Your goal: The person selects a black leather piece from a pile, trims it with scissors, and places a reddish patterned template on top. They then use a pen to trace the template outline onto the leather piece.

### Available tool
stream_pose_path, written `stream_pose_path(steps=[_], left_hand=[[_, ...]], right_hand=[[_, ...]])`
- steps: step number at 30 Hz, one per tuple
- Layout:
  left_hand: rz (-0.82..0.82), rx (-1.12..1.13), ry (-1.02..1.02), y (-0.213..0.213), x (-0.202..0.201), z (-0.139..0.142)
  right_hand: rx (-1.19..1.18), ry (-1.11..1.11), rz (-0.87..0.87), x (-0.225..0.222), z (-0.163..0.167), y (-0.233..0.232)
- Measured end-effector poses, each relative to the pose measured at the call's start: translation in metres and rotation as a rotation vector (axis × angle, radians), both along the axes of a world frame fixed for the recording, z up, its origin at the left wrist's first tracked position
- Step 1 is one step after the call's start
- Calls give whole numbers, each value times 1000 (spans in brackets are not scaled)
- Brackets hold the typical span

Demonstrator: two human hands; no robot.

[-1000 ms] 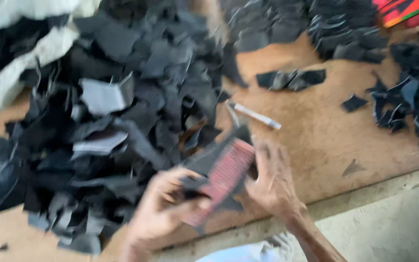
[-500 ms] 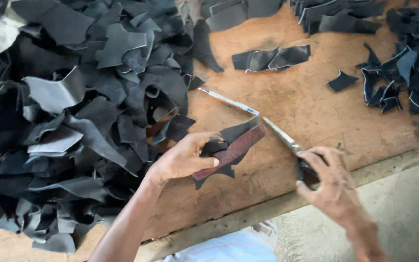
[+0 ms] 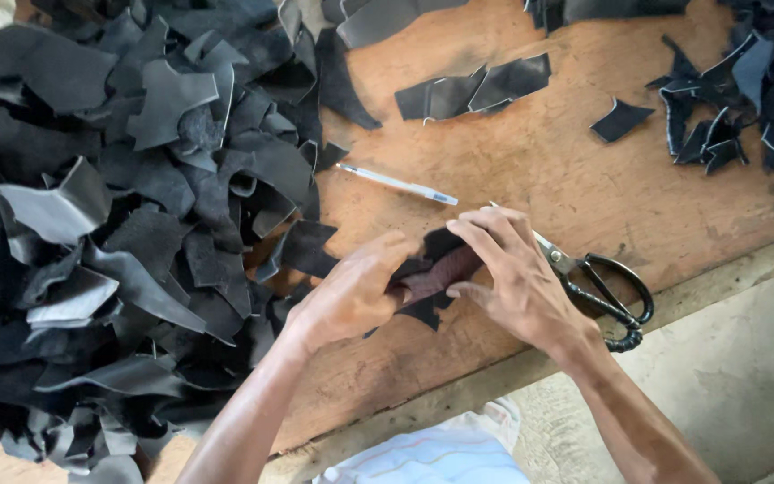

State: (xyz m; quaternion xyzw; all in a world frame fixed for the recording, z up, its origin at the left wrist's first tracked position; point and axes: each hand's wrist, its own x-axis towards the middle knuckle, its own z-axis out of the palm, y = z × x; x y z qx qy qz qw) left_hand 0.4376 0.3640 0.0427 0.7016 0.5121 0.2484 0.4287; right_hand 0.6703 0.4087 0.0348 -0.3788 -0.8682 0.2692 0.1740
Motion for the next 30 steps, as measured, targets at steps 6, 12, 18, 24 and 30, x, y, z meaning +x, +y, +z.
stream_pose_path(steps=[6,12,18,24,30], left_hand=[[268,314,240,-22,11,-11],[305,335,336,-56,21,-28],[310,330,343,-77,26,-39],[321,335,261,-80,21,-37],[351,379,233,-84,22,-44]], right_hand=[[-77,-75,-34,-7,-2,8],[-116,-90,22,-3,0,11],[-177,-30,3,-1,2,23],[-130,-10,-62,-17,-11,33],[-204,13,-101,-16,-11,51]])
